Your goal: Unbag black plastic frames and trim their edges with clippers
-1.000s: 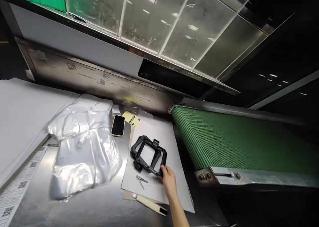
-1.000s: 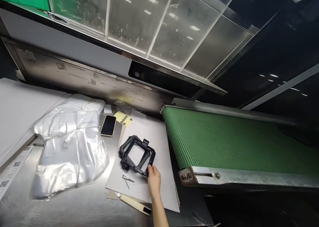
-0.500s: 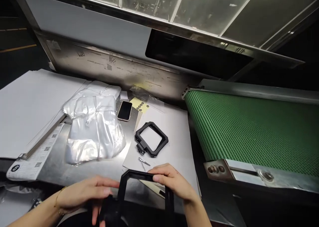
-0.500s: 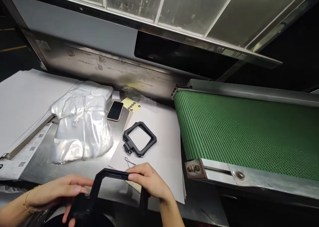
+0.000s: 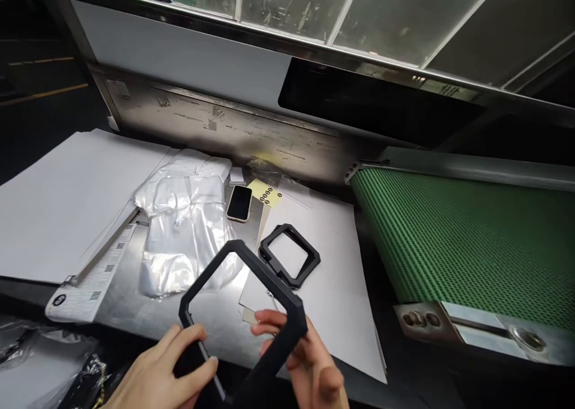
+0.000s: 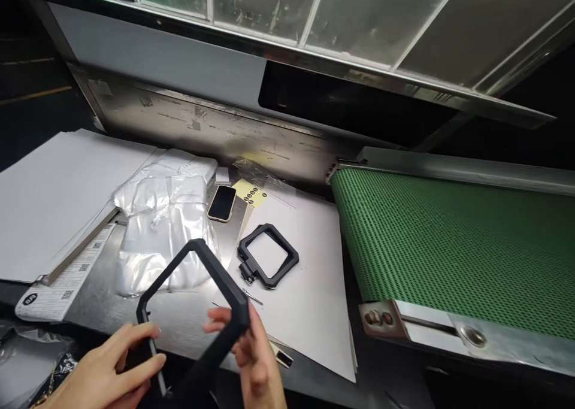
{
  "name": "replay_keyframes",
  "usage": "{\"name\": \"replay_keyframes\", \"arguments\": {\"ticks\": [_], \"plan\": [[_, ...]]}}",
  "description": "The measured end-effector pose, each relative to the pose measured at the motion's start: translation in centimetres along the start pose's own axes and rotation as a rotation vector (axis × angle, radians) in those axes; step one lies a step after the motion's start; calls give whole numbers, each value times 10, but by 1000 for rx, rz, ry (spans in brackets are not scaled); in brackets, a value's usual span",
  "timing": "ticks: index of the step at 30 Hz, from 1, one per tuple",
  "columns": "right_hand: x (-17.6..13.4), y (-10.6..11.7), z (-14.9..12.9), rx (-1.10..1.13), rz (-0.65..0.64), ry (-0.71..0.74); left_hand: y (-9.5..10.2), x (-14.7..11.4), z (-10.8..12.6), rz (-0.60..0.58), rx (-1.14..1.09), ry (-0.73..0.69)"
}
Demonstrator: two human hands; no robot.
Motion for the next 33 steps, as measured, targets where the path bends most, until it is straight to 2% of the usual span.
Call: {"name": "replay_keyframes", "arguments": {"ticks": [2, 4, 6, 10, 13, 15, 17, 19, 21, 23, 24, 26, 28, 30, 31, 33], "plan": [[2, -16, 13, 159, 17, -55, 8, 0, 0, 56, 161, -63], [6, -21, 20, 265, 101, -63, 14, -2, 3, 98, 231, -126], [12, -22, 26, 332, 136, -67, 23, -5, 1, 155, 170, -114], [23, -22, 44, 400, 123, -131, 51, -11, -4, 308, 15, -27], [27, -26, 50, 427, 119, -144, 61, -9, -10, 307, -86, 2], [26, -33, 47, 419, 138, -128, 60, -8, -26, 251, -125, 85], [23, -48, 40, 386, 142, -95, 43, -9, -46, 101, -185, 202], [22, -72, 29, 310, 78, -49, 11, -14, -61, -135, -348, 312], [23, -101, 24, 181, -60, -47, -24, -26, -64, -342, -633, 440], [21, -116, 27, -28, -154, -87, -48, -37, -57, -458, -946, 583], [19, -111, 27, -177, -135, -91, -55, -41, -53, -478, -1081, 645], [15, -78, 20, -468, 40, -36, -58, -45, -45, -466, -1273, 744], [7, -26, 7, -662, 310, 53, -53, -44, -43, -415, -1372, 837], [1, 29, 5, -763, 540, 109, -45, -41, -39, -390, -1428, 893], [3, 51, 10, -833, 599, 120, -41, -37, -36, -389, -1453, 892], [14, 85, 30, -967, 633, 105, -32, -29, -26, -396, -1515, 846]]}}
Point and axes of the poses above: each hand's wrist, its own x-axis towards the middle knuckle, its own y-axis out of the back of the hand, z = x × y, the point moved 10 cm from there along x, towards the middle knuckle, and after that the axes turned 5 degrees about -y, right-handed, at the moved point
